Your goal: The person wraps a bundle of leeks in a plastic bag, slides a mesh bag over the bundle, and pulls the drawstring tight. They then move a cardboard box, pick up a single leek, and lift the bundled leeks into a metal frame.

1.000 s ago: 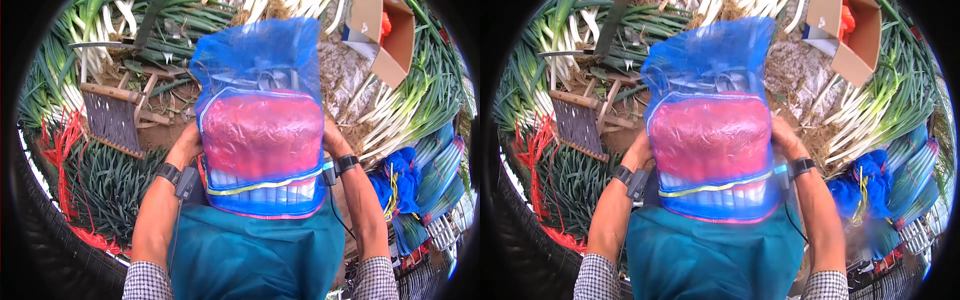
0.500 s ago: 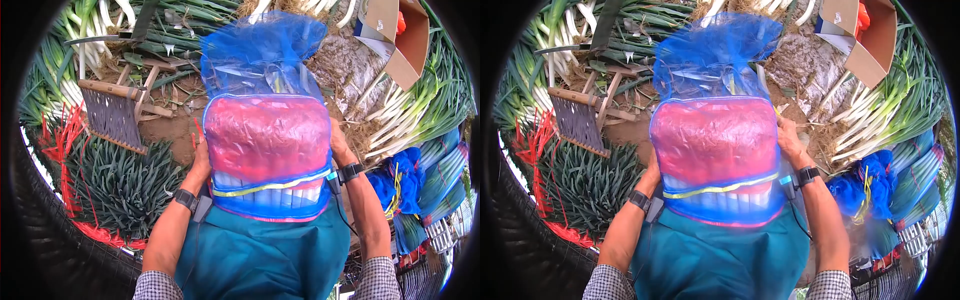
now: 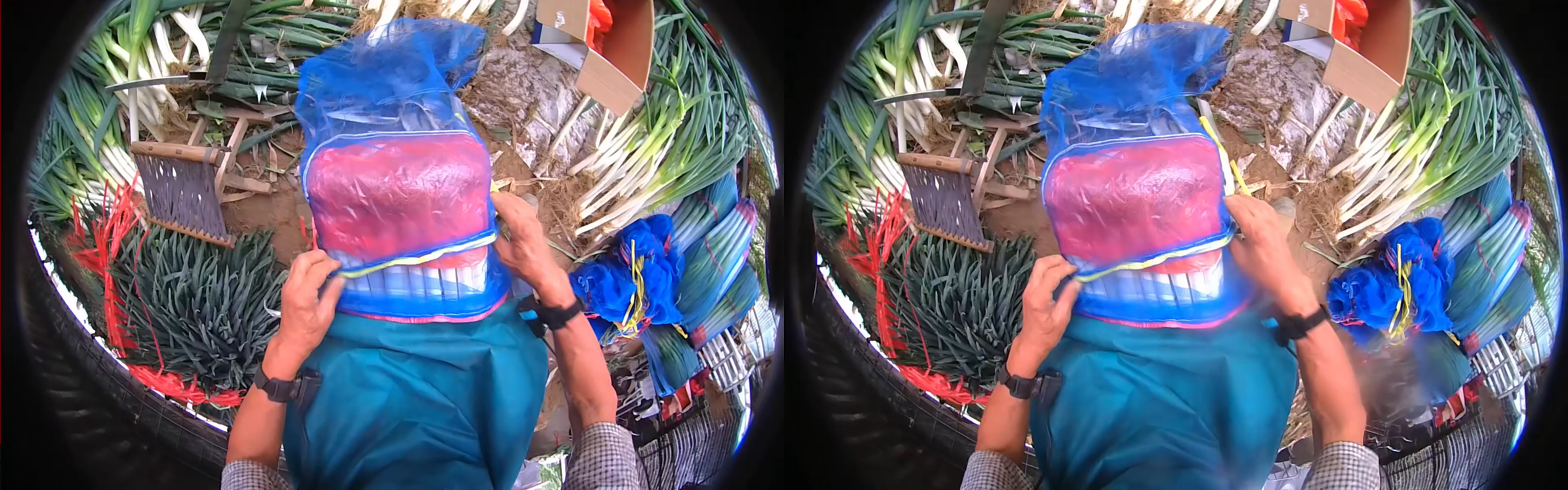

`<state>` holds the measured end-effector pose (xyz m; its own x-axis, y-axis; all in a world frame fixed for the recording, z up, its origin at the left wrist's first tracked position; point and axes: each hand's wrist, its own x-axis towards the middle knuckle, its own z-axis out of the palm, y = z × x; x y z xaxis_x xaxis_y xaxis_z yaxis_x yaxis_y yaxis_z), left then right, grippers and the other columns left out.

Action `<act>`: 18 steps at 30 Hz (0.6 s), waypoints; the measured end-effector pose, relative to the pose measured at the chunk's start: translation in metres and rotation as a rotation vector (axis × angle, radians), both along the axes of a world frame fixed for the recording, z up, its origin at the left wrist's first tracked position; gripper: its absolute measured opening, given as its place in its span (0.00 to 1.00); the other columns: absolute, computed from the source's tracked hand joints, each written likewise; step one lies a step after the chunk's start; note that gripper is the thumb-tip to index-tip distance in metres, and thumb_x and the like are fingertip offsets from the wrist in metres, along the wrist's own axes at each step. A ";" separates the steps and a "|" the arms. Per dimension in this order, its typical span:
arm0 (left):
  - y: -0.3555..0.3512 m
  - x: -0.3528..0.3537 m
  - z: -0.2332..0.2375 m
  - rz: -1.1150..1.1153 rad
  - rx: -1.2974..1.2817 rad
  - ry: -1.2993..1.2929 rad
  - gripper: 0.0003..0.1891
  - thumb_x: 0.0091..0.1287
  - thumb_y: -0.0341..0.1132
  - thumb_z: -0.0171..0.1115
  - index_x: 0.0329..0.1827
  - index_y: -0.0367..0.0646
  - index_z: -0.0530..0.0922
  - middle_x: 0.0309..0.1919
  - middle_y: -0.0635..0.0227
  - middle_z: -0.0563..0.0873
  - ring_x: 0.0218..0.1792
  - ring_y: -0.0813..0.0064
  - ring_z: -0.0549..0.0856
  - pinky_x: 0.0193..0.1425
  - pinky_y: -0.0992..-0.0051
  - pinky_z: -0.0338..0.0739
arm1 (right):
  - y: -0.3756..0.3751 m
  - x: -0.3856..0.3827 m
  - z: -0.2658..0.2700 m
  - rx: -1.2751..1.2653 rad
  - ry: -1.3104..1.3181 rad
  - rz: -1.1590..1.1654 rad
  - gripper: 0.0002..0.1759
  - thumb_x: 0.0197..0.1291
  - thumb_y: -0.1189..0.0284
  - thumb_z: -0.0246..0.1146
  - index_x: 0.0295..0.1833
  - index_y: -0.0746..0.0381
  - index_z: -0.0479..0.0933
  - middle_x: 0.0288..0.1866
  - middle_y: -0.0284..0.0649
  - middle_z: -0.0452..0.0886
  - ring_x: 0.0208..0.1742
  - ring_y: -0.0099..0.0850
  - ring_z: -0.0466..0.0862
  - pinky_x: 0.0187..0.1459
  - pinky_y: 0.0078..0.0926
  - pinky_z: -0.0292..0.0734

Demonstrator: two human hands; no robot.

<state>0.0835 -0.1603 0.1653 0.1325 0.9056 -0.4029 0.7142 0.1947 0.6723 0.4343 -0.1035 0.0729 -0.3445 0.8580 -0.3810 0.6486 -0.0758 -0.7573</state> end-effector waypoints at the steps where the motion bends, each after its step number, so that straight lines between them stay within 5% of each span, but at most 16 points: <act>1: 0.003 0.001 -0.005 0.022 -0.003 -0.009 0.13 0.63 0.21 0.65 0.50 0.36 0.79 0.42 0.54 0.83 0.45 0.52 0.83 0.53 0.62 0.78 | -0.001 -0.001 -0.014 0.012 0.041 -0.045 0.22 0.52 0.83 0.63 0.54 0.62 0.80 0.51 0.50 0.84 0.58 0.49 0.81 0.61 0.42 0.74; 5: -0.002 -0.003 -0.010 0.051 -0.042 0.016 0.08 0.64 0.19 0.63 0.45 0.35 0.77 0.37 0.53 0.82 0.41 0.51 0.82 0.47 0.60 0.76 | -0.015 0.007 -0.013 0.008 0.183 -0.185 0.13 0.53 0.85 0.60 0.44 0.64 0.80 0.41 0.48 0.83 0.49 0.51 0.82 0.53 0.42 0.77; 6: -0.008 -0.010 -0.011 -0.031 -0.051 0.043 0.08 0.64 0.19 0.62 0.44 0.35 0.77 0.37 0.53 0.81 0.40 0.50 0.82 0.46 0.59 0.76 | -0.015 0.020 0.001 0.054 0.087 0.061 0.14 0.47 0.86 0.60 0.41 0.64 0.79 0.37 0.48 0.81 0.45 0.50 0.81 0.54 0.41 0.76; 9: -0.029 -0.015 -0.012 -0.075 -0.090 0.004 0.06 0.65 0.19 0.61 0.42 0.36 0.76 0.36 0.51 0.80 0.39 0.47 0.80 0.44 0.57 0.75 | -0.060 0.039 0.004 -0.171 0.066 0.268 0.13 0.43 0.85 0.59 0.37 0.63 0.78 0.35 0.47 0.80 0.44 0.49 0.81 0.57 0.43 0.75; 15: -0.060 -0.023 0.020 -0.175 -0.210 -0.021 0.10 0.67 0.23 0.61 0.49 0.34 0.74 0.38 0.50 0.79 0.40 0.47 0.81 0.45 0.58 0.76 | -0.019 0.014 0.025 -0.151 -0.070 0.296 0.26 0.43 0.81 0.61 0.54 0.64 0.78 0.34 0.46 0.80 0.45 0.49 0.81 0.61 0.44 0.71; 18: -0.043 -0.024 0.021 -0.238 -0.150 0.179 0.24 0.55 0.18 0.64 0.57 0.33 0.74 0.37 0.53 0.77 0.42 0.49 0.78 0.48 0.56 0.74 | -0.013 0.005 0.018 -0.027 -0.215 0.338 0.25 0.44 0.80 0.61 0.54 0.64 0.78 0.38 0.46 0.82 0.47 0.47 0.81 0.60 0.43 0.71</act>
<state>0.0590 -0.2029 0.1861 0.2480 0.7866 -0.5654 0.8559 0.0955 0.5083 0.4393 -0.1167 0.0908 -0.5159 0.6983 -0.4962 0.7837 0.1508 -0.6026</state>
